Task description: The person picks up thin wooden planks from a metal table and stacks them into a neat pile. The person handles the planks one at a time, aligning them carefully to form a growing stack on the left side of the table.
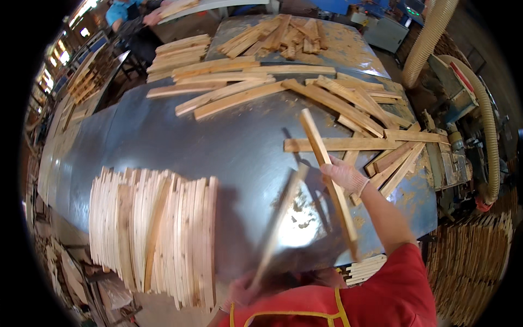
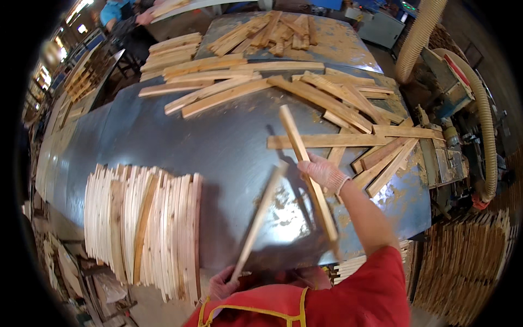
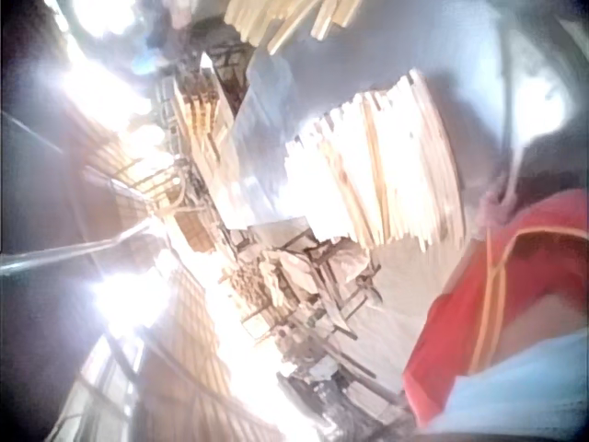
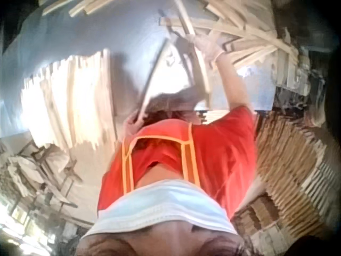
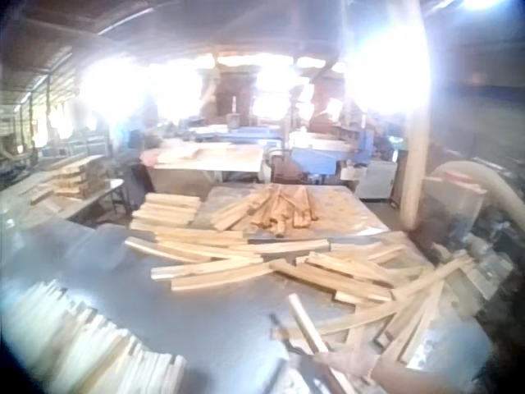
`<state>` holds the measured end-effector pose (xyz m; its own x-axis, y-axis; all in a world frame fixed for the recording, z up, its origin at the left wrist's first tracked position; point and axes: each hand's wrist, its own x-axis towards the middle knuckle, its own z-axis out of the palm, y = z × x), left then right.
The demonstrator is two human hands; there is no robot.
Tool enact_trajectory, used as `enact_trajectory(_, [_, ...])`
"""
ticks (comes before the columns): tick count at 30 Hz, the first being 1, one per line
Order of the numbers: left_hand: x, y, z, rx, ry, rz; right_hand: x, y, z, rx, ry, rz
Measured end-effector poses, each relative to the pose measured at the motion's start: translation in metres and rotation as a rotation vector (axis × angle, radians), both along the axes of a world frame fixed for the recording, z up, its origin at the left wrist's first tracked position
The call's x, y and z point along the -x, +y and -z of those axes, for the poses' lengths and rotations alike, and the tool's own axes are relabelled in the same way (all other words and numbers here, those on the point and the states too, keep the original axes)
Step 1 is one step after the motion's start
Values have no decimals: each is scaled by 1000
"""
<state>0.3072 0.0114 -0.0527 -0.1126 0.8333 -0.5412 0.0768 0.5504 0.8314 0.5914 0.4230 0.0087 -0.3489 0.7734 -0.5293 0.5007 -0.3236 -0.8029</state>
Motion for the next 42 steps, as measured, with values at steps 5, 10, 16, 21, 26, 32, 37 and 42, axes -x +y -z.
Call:
enact_trajectory(5, [14, -21, 6, 166, -5, -304, 88, -84, 105, -163, -5, 28])
enact_trajectory(10, [39, -40, -20, -11, 560, 63, 209, -180, 90, 38, -190, -237])
enact_trajectory(16, [45, -9, -5, -119, 1061, 151, 245, -196, 90, 138, 172, -438])
enact_trajectory(21, [80, 23, 20, -124, 1283, 161, 166, -77, 45, -672, -335, -583])
enact_trajectory(26, [84, 22, 35, -208, 1393, 178, 49, 12, 70, -878, -879, -810])
enact_trajectory(32, [83, 36, 33, -290, 1452, 131, 118, 74, 4, -445, -570, -794])
enact_trajectory(37, [88, 50, 26, -298, 1488, 160, 149, 203, 41, -789, -643, -207])
enact_trajectory(42, [94, 31, 44, -276, 1379, 168, 108, 197, 83, -652, -856, -140])
